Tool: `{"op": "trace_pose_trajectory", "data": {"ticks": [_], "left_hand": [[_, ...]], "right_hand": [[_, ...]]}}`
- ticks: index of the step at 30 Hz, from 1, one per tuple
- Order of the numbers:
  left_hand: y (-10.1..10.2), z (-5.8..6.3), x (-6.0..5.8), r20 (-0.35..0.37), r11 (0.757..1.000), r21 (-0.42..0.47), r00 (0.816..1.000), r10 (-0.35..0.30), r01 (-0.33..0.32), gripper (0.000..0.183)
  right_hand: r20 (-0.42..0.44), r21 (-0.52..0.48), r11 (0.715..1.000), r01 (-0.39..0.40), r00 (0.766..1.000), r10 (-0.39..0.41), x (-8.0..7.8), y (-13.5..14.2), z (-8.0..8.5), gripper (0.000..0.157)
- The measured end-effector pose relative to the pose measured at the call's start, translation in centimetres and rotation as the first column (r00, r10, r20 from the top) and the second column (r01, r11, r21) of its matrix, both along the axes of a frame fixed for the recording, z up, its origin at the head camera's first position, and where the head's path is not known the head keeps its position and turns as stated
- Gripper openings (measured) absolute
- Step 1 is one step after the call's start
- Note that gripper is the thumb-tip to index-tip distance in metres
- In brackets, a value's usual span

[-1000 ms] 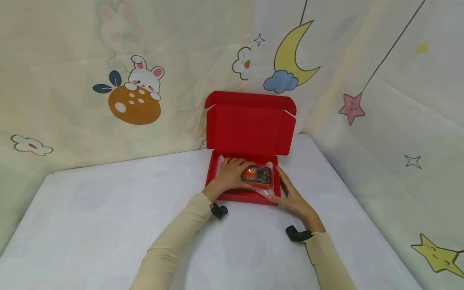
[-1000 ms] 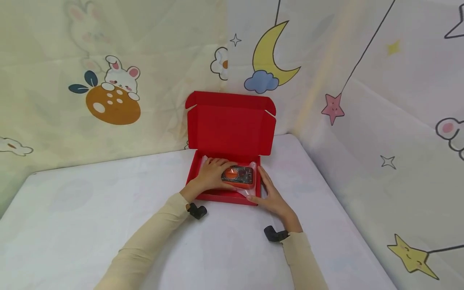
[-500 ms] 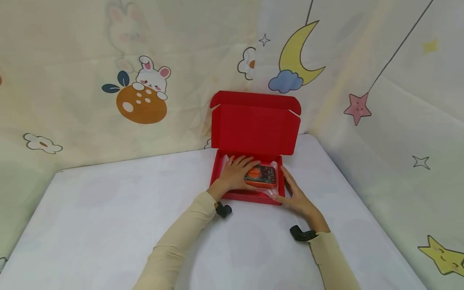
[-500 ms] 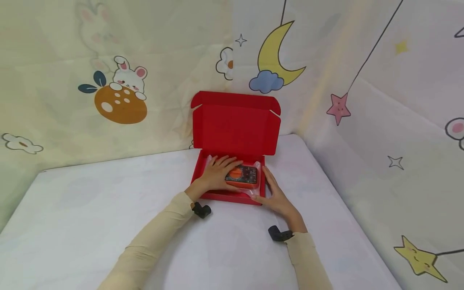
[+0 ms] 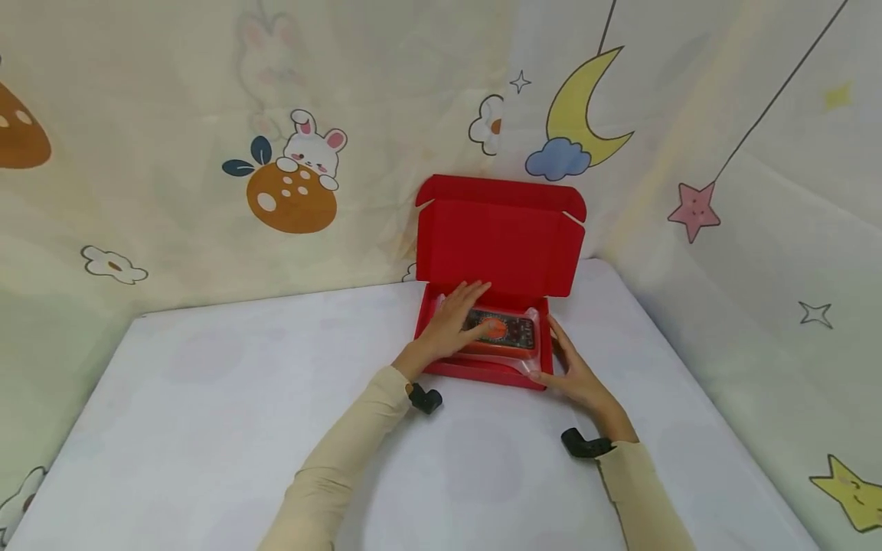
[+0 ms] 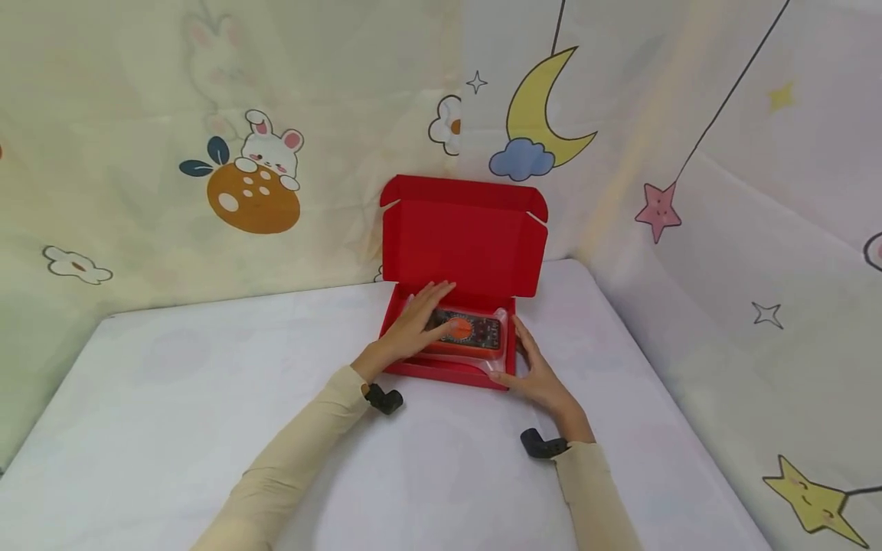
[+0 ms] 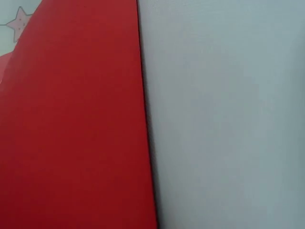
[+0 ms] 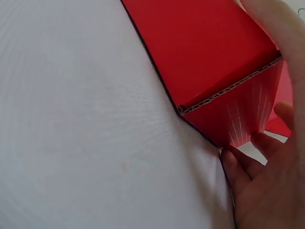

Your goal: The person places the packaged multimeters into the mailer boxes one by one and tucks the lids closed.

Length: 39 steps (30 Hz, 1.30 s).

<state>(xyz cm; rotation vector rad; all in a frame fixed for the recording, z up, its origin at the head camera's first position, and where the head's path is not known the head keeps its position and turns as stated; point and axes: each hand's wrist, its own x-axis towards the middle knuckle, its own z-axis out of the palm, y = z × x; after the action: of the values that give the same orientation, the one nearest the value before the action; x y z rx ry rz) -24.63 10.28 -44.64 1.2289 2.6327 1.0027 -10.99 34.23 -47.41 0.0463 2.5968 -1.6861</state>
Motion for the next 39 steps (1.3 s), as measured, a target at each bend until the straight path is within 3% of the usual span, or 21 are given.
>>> {"op": "trace_pose_trajectory", "data": {"ticks": [6, 8, 11, 13, 17, 23, 26, 31, 33, 39], "left_hand": [[-2.6, 0.7, -0.8, -0.091, 0.983, 0.158, 0.990, 0.111, -0.096, 0.081], [-3.5, 1.3, -1.2, -0.101, 0.960, 0.240, 0.980, 0.173, -0.144, 0.084], [-4.3, 2.3, -2.0, -0.043, 0.915, 0.357, 0.976, 0.215, -0.186, 0.089], [-4.7, 2.7, -2.4, 0.010, 0.903, 0.386, 0.979, 0.202, -0.190, 0.093], [-5.2, 3.0, -2.7, 0.087, 0.914, 0.373, 0.986, 0.139, -0.162, 0.098], [-5.8, 2.7, -2.6, 0.162, 0.926, 0.348, 0.982, 0.093, -0.145, 0.097], [-6.0, 3.1, -2.2, 0.205, 0.921, 0.365, 0.977, 0.060, -0.133, 0.094], [-6.5, 5.2, -0.8, 0.352, 0.891, 0.440, 0.934, -0.057, -0.112, 0.092], [-6.7, 5.7, -0.5, 0.376, 0.891, 0.443, 0.923, -0.080, -0.103, 0.092], [-6.3, 3.5, -1.8, 0.353, 0.902, 0.418, 0.934, -0.054, -0.106, 0.092]], "right_hand": [[-0.084, -0.198, 0.979, 0.046, 0.994, -0.063, -0.2, -0.1, 0.9, 0.084], [-0.124, -0.250, 0.965, 0.078, 0.986, -0.112, -0.5, -0.1, 1.6, 0.082], [-0.146, -0.282, 0.951, 0.129, 0.974, -0.175, -1.1, 0.1, 3.2, 0.082], [-0.131, -0.301, 0.938, 0.173, 0.967, -0.220, -1.6, 0.2, 4.4, 0.084], [-0.112, -0.301, 0.926, 0.228, 0.956, -0.272, -2.8, 0.0, 6.8, 0.088], [-0.110, -0.212, 0.956, 0.202, 0.967, -0.229, -4.2, -0.9, 9.1, 0.094], [-0.101, -0.199, 0.961, 0.192, 0.971, -0.215, -4.2, -1.2, 9.4, 0.095], [-0.093, -0.202, 0.963, 0.179, 0.975, -0.201, -4.1, -1.4, 9.1, 0.093], [-0.094, -0.203, 0.965, 0.167, 0.977, -0.189, -4.1, -1.4, 9.0, 0.092], [-0.114, -0.195, 0.971, 0.138, 0.980, -0.162, -3.9, -1.8, 8.9, 0.091]]}}
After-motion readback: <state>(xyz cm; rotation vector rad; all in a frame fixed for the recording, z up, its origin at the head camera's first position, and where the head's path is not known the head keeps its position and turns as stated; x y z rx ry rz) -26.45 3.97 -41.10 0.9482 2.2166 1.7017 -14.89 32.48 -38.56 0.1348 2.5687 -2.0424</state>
